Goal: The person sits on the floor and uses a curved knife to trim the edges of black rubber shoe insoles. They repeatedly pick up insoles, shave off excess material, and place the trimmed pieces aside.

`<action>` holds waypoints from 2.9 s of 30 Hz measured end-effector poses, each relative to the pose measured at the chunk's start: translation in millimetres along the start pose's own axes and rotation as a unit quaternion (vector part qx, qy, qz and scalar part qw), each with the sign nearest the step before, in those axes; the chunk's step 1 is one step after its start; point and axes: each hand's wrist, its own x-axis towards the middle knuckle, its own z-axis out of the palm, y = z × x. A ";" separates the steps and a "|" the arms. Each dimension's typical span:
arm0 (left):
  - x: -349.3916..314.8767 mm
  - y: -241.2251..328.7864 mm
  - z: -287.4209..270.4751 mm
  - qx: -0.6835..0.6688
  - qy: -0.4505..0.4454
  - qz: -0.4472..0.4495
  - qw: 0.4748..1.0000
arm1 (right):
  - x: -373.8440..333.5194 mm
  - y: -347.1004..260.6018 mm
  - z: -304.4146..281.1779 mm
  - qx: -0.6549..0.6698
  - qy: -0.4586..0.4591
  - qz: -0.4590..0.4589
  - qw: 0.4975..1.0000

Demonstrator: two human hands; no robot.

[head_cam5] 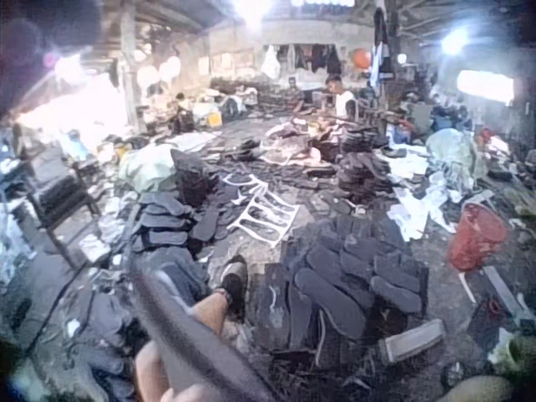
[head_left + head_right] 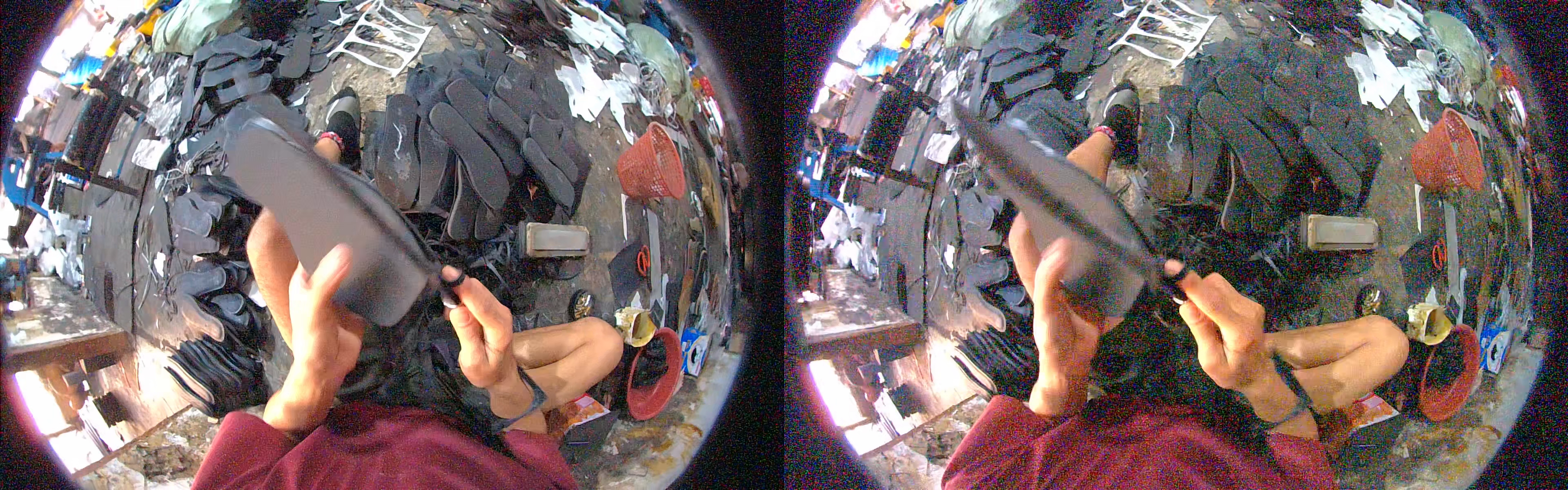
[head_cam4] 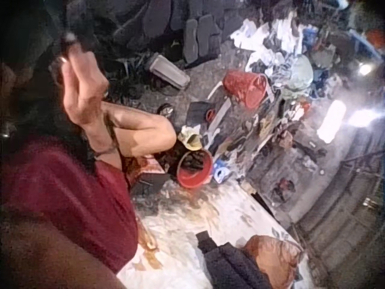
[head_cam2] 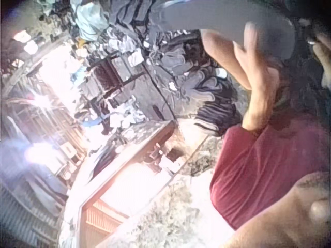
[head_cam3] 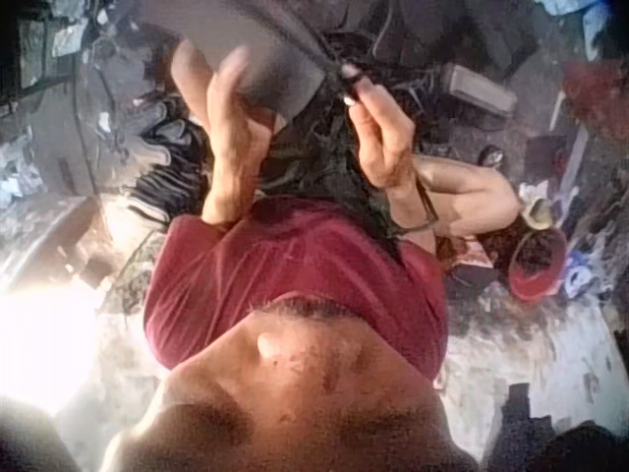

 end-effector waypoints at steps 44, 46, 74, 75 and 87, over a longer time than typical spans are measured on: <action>-1.2 33.3 -75.6 0.101 0.013 -0.139 0.985 | -37.3 13.5 59.6 0.013 -0.071 0.095 0.993; 3.5 30.5 -91.1 0.098 -0.049 -0.152 0.982 | -82.4 27.4 51.8 0.057 -0.048 0.146 0.987; 32.0 51.2 -115.4 0.206 -0.346 -0.374 0.835 | 96.4 3.4 -33.9 0.106 -0.414 0.128 0.895; 24.1 55.8 -122.3 0.077 -0.305 -0.364 0.877 | 81.7 0.0 -47.0 0.144 -0.360 0.136 0.912; 11.6 -33.1 9.2 -0.009 0.042 -0.100 0.994 | -45.8 -15.3 6.8 0.066 0.043 0.196 0.977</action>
